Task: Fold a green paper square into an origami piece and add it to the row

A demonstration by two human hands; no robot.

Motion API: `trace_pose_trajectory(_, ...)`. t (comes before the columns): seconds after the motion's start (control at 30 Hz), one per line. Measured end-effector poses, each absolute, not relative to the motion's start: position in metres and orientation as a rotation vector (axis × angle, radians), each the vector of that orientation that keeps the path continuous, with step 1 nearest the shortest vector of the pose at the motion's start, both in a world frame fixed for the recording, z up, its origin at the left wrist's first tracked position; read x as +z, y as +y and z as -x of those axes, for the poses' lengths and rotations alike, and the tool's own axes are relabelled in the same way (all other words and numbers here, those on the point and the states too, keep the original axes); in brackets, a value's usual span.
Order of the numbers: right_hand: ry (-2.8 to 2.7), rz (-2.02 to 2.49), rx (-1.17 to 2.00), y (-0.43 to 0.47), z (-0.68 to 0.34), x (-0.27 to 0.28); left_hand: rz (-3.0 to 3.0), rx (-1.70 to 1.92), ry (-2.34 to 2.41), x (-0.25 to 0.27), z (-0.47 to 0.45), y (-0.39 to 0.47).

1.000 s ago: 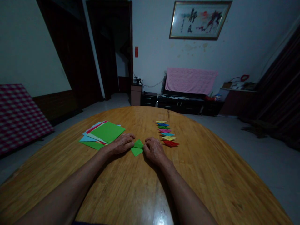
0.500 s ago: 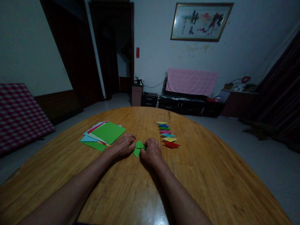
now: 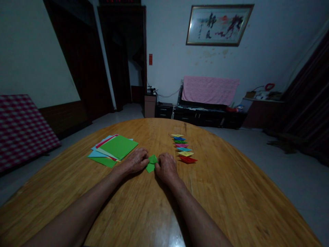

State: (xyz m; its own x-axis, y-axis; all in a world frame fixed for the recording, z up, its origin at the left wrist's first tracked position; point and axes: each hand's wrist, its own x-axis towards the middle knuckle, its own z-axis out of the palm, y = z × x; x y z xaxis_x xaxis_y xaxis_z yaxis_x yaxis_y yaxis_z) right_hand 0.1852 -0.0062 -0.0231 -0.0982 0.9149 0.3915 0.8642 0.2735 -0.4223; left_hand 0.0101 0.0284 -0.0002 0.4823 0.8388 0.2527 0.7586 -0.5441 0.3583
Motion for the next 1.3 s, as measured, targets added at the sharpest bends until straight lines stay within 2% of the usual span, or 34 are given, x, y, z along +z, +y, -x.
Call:
trace_pose_trajectory(0.17, -1.960, 1.508, 0.049, -0.008, -0.191, -0.026, -2.443, 0.696, 1.376, -0.009, -0.011, 0.033)
trace_pose_trajectory(0.33, -1.861, 1.459, 0.134, -0.007, -0.191, -0.024, -2.328, 0.848, 1.299, -0.011, -0.015, 0.033)
trace_pose_trajectory(0.73, -1.464, 1.206, 0.670, -0.008, -0.182, -0.006, -1.327, 0.929, 0.773, 0.005, -0.021, 0.020)
trace_pose_trajectory(0.97, -1.229, 1.119, 0.860, -0.005, -0.185, -0.004, -1.189, 0.957, 0.776, 0.030, -0.023, 0.001)
trace_pose_trajectory(1.3, -1.149, 1.074, 0.925, -0.011, -0.182, 0.003, -1.282, 1.090, 0.823, 0.018, -0.026, 0.013)
